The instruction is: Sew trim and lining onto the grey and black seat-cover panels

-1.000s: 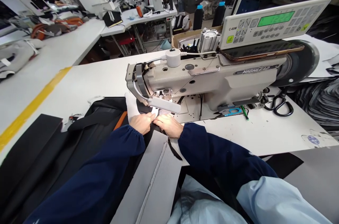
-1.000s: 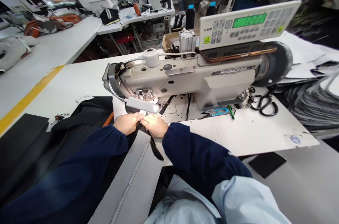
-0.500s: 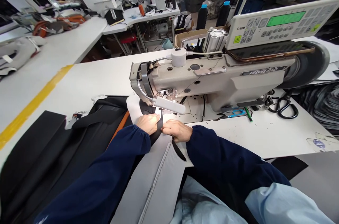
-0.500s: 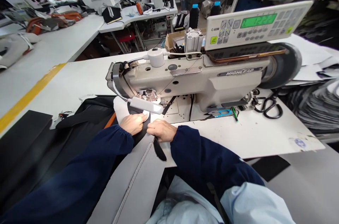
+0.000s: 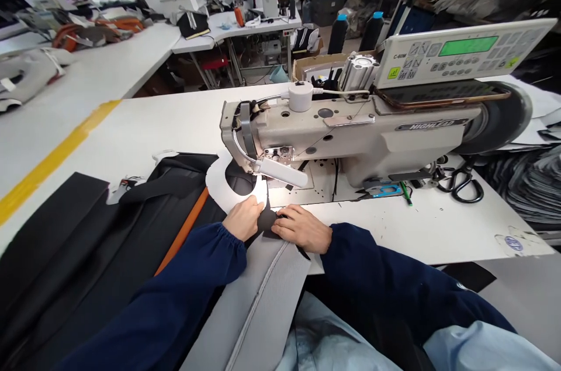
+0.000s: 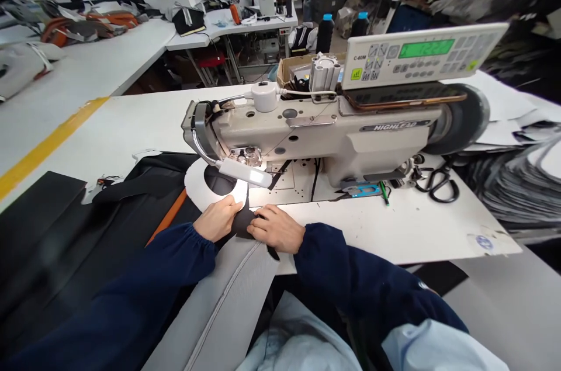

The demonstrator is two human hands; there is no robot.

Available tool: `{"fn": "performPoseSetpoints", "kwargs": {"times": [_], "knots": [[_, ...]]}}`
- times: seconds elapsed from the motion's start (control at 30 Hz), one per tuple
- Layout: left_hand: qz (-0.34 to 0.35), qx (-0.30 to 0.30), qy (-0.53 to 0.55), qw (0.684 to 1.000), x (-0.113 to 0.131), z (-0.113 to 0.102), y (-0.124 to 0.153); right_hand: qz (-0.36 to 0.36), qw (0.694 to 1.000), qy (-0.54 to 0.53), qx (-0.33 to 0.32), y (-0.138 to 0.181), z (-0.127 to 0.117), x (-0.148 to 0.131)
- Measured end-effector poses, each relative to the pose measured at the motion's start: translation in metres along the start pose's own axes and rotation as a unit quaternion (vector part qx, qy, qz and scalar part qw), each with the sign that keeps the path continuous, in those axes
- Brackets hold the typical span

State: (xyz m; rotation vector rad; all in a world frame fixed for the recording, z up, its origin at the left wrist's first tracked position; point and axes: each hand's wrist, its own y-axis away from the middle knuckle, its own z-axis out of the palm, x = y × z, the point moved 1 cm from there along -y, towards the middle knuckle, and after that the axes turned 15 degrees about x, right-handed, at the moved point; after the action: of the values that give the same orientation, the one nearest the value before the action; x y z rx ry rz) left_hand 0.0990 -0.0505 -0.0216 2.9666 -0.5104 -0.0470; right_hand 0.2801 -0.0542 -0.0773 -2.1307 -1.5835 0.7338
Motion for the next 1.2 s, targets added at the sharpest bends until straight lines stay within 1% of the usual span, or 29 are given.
{"fn": "performPoseSetpoints", "kwargs": {"times": [0.13,0.23,0.4,0.57,0.7,0.9,1.0,1.07,1.13,1.2], "knots": [[0.003,0.004,-0.02,1.0,0.003,-0.002,-0.006,0.011,0.998,0.059,0.009,-0.007,0.007,0.009],[-0.004,0.023,-0.011,1.0,-0.001,-0.002,-0.011,0.027,0.997,0.078,0.011,-0.016,0.007,0.014],[-0.015,0.055,0.016,0.998,-0.014,0.004,-0.02,0.056,0.995,0.079,0.001,-0.022,0.008,0.022],[-0.025,0.08,0.024,0.996,-0.022,0.009,-0.032,0.096,0.993,0.063,-0.01,-0.023,0.01,0.035],[-0.026,0.108,0.038,0.993,-0.026,0.012,-0.035,0.131,0.99,0.043,0.003,-0.023,0.01,0.038],[-0.037,0.134,0.079,0.987,-0.029,0.018,-0.031,0.133,0.991,0.031,-0.007,-0.021,0.012,0.039],[-0.037,0.136,0.092,0.986,-0.029,0.018,-0.037,0.142,0.989,0.045,-0.023,-0.024,0.014,0.039],[-0.033,0.138,0.1,0.985,-0.03,0.015,-0.041,0.151,0.986,0.057,-0.038,-0.026,0.015,0.038],[-0.029,0.138,0.107,0.984,-0.032,0.011,-0.035,0.161,0.984,0.065,-0.048,-0.028,0.015,0.037],[-0.015,0.151,0.118,0.981,-0.033,0.012,-0.011,0.171,0.982,0.065,-0.052,-0.03,0.014,0.037]]}}
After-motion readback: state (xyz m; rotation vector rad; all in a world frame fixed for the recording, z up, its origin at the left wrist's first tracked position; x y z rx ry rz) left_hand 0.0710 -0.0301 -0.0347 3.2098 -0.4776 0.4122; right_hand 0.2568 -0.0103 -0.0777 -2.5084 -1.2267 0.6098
